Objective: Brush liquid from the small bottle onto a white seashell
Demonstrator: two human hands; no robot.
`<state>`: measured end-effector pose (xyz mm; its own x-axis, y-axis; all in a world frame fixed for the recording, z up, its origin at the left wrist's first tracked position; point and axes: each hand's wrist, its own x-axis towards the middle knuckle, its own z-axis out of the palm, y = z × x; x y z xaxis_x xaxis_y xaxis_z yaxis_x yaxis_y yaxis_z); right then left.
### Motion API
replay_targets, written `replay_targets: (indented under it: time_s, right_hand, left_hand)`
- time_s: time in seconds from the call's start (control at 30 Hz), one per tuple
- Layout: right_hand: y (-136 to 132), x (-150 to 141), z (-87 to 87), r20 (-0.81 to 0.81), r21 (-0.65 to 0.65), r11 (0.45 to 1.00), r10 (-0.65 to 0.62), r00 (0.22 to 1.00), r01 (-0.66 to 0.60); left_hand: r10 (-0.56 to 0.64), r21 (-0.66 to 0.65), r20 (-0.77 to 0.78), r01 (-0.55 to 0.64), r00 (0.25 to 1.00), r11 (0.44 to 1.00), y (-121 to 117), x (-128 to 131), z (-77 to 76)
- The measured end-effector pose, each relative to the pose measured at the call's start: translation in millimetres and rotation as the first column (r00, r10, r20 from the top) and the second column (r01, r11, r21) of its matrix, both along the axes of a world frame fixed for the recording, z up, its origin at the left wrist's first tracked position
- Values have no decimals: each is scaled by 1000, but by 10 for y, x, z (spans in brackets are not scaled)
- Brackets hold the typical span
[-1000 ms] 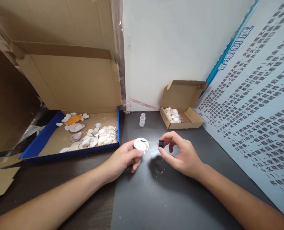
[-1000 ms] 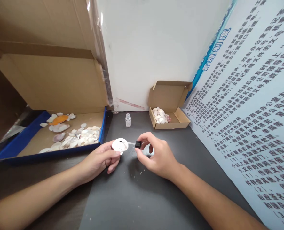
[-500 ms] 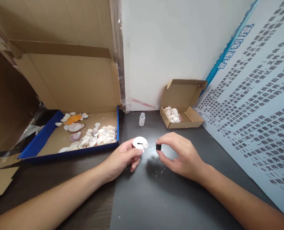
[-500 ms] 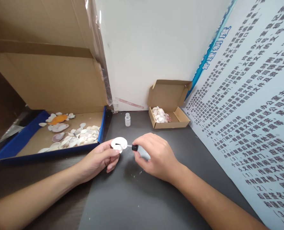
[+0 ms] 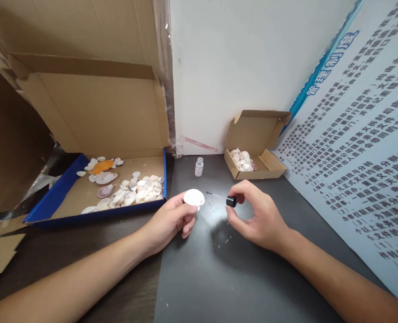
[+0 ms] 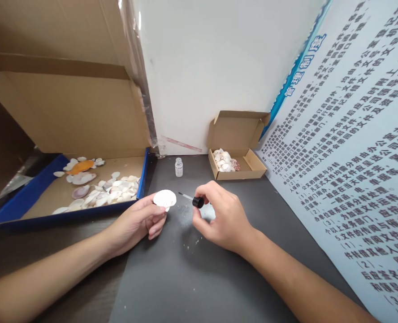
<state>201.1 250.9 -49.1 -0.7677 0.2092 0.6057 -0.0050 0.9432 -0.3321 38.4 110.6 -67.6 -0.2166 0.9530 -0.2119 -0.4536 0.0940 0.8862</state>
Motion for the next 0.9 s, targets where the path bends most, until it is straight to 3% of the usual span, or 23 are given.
replay_targets:
  time_s: [0.1,0.23,0.4,0.53,0.7,0.83,0.9]
  right_hand:
    - [-19,12,5,17,-18,995,100,995,-99]
    - [-18,-2,0,38,0,1000,-20,999,20]
    - [-27,-15,-17,-8,60,995,83,996,-83]
    - [-52,-5,-29,67,151,989,-2,998,-8]
    - [-71,-6,-17,27,138,989,55,998,-59]
    - [-71,-1,-17,70,169,985,-48,996,35]
    - [-68,2,-21,59,128,991,-41,997,33]
  left_hand:
    - [-10,-3,0,10,1000,1000,6,-6,-12]
    - [-11,0,-4,11,1000,1000,10,-7,-32]
    - [-1,-1,-1,1,1000,1000,0,5,-28]
    - [-5,1,-2,5,1000,1000,-5,1,-25]
    - [2,8,2,-2,1000,1000,-2,-7,-29]
    - [4,6,-5,-4,1000,1000,1,-6,-22]
    - [10,3,-5,-10,1000,1000,0,-3,-18]
